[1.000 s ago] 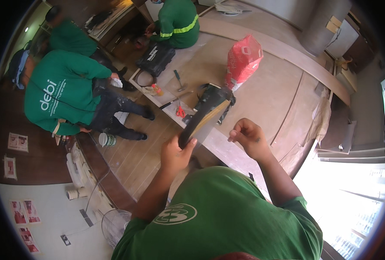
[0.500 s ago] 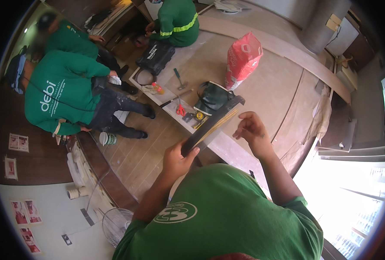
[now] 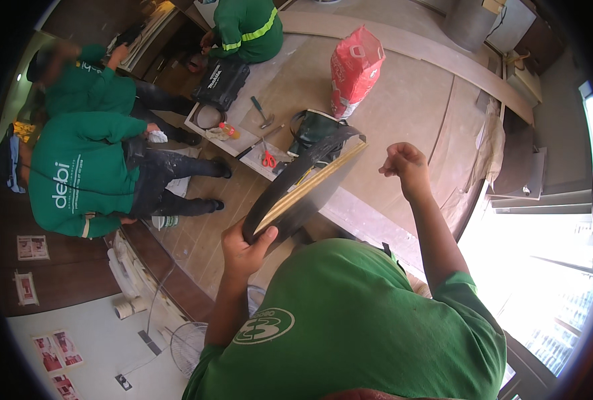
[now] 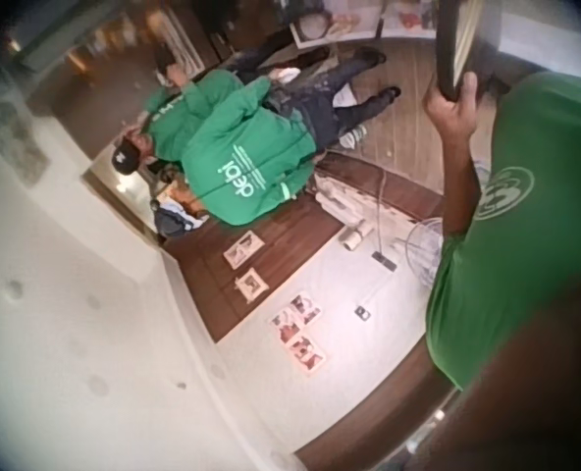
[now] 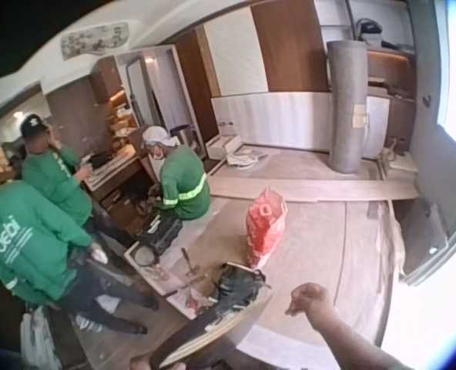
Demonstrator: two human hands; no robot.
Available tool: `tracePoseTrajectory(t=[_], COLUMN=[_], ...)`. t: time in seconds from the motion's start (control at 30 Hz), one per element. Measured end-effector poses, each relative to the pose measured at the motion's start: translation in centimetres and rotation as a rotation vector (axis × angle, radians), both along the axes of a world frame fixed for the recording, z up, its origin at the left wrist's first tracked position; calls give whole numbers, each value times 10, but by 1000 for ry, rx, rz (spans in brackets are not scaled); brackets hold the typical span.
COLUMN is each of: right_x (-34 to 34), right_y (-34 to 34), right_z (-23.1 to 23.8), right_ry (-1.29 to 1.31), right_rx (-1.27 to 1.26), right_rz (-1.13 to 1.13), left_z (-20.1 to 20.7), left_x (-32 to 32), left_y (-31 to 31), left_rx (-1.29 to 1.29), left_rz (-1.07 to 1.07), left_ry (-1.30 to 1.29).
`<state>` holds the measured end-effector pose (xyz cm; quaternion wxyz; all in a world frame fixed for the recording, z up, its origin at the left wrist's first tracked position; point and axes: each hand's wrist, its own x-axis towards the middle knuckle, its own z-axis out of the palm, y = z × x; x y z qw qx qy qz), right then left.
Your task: The person applies a black edge banding strip to the edge of a wooden board. They repeatedly bend the board to test the fit, peel the backing from the strip, and attempt to adhere it to the edge. The person also handles a small wooden stick and a roll of tape during the process.
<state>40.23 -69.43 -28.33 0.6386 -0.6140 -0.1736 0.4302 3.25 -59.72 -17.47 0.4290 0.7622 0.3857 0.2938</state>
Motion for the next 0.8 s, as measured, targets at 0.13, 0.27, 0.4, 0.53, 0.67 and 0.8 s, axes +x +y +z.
tracePoseTrajectory(t=[0.13, 0.27, 0.4, 0.53, 0.67, 0.8], right_x=[9, 12, 20, 18, 6, -23], right_y=[7, 8, 12, 10, 7, 18], right_z=[-30, -50, -32, 26, 75, 117], right_ry=[-122, 75, 87, 59, -20, -214], right_rx=[0, 202, 212, 195, 287, 196], right_rz=[8, 229, 465, 437, 421, 358], left_z=[11, 21, 10, -4, -15, -29], left_x=[2, -8, -25, -37, -33, 6], left_y=[11, 32, 59, 85, 121, 143], left_rx=[-100, -216, -283, -300, -243, -13], left_rz=[-33, -22, 64, 112, 48, 255], left_ry=[-97, -258, -485, -584, -599, -456])
